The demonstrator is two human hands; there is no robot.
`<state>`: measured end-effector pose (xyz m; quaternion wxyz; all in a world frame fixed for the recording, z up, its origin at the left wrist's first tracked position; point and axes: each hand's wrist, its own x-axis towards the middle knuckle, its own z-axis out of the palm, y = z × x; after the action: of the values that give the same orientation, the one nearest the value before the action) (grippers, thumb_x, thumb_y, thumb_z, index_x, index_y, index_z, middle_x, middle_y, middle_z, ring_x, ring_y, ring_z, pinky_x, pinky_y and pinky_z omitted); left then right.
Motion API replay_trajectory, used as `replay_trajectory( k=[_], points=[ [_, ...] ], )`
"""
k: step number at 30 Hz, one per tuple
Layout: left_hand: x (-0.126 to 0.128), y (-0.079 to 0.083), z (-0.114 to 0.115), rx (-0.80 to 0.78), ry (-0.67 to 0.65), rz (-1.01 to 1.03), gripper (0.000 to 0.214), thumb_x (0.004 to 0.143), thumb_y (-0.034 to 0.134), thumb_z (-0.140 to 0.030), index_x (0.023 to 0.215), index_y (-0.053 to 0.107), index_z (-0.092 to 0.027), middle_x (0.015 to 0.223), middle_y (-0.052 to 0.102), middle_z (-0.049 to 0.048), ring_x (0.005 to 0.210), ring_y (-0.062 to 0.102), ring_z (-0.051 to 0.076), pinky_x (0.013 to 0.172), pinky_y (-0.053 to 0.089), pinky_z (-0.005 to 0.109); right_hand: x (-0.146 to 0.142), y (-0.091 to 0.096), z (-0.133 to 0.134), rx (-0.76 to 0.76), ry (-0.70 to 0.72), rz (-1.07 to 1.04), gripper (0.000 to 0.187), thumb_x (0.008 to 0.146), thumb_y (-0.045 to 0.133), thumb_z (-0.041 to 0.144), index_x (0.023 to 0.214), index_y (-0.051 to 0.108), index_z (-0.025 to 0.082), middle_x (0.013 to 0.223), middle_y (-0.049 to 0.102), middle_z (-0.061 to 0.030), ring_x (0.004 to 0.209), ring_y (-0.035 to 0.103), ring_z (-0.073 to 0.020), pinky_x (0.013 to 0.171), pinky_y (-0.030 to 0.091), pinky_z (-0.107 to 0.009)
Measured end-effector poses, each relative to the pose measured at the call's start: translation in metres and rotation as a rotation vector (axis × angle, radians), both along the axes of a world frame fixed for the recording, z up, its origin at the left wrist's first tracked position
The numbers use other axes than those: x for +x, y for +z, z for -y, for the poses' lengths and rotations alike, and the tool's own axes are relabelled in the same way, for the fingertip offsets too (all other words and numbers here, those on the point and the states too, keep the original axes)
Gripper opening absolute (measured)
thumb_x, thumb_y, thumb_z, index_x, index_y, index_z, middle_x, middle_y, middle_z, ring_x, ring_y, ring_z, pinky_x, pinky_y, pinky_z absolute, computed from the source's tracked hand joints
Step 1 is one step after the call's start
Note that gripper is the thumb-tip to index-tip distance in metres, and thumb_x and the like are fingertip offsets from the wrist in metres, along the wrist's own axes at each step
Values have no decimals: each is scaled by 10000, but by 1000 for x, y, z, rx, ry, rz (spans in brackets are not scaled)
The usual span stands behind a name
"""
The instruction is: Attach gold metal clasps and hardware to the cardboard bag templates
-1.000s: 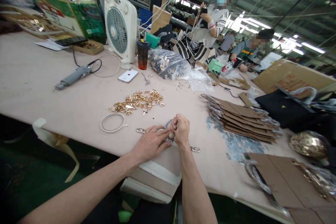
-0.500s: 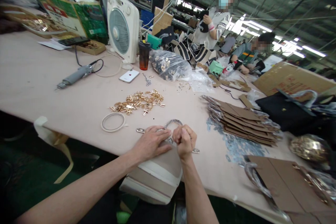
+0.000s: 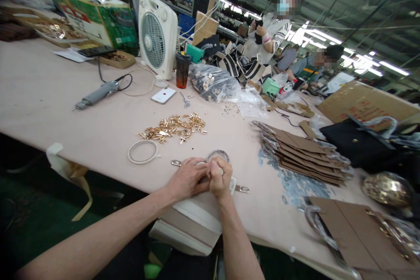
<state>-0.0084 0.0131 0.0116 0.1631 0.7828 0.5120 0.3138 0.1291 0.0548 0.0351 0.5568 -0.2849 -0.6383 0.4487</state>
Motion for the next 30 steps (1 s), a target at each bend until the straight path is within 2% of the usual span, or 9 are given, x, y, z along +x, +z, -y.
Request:
replay_trajectory(
  k=[3,6,12,16,18,21,23,27,30],
  points=[
    [0,-2,0,5,14,-11,372,908,738,-473,1242,669,-324,1345,708,3,1334,541,295,1137,367,488,-2,19,-3,-117,33,-146,385,984,548,343,620,503,228,502,413,57,414,336,-104,428,251,-269],
    [1,-3,0,-4,18,-25,456,891,756,-473,1305,638,-324,1390,685,8,1348,531,302,1139,366,488,-5,32,-3,-79,35,-291,376,978,556,346,626,500,228,491,398,64,400,338,-100,419,260,-258],
    [1,0,0,-27,29,-28,417,931,704,-467,1325,631,-350,1384,691,-10,1338,539,290,1137,363,487,-5,14,-1,-118,-10,-131,404,984,565,369,614,494,224,498,415,58,407,341,-99,418,246,-262],
    [0,1,1,-35,11,-26,519,903,741,-479,1382,592,-350,1407,676,-12,1351,525,294,1143,367,483,-2,13,2,-50,-35,-200,391,989,544,369,626,498,229,493,403,59,417,354,-110,430,278,-269],
    [1,0,0,-37,10,-26,498,904,738,-488,1360,609,-335,1382,690,-1,1354,525,298,1148,366,492,-2,13,3,-36,-59,-204,397,987,546,373,621,492,230,495,399,60,422,355,-109,436,285,-268],
    [2,-3,-1,-34,13,-17,444,929,705,-503,1330,626,-329,1373,694,6,1356,530,297,1156,370,512,-6,6,2,-109,-41,-139,408,981,561,372,608,488,223,500,414,57,418,348,-99,427,270,-258],
    [1,-4,-1,-20,13,6,521,923,713,-511,1393,577,-329,1457,639,22,1379,517,295,1168,375,523,-5,3,1,-171,-18,-180,394,977,560,361,617,491,218,503,420,59,406,335,-92,412,253,-246],
    [-10,-7,1,38,52,110,869,822,844,-436,1544,398,-247,1650,403,129,1489,401,304,1218,370,514,7,23,0,-197,-71,-402,369,964,537,345,627,467,213,497,389,76,378,284,-69,394,230,-221],
    [-25,-8,5,34,110,192,846,786,884,-333,1499,446,-206,1603,454,154,1488,399,300,1236,365,509,14,48,-4,-225,-122,-505,365,949,548,348,626,448,210,499,375,84,369,277,-57,396,249,-213]
  ],
)
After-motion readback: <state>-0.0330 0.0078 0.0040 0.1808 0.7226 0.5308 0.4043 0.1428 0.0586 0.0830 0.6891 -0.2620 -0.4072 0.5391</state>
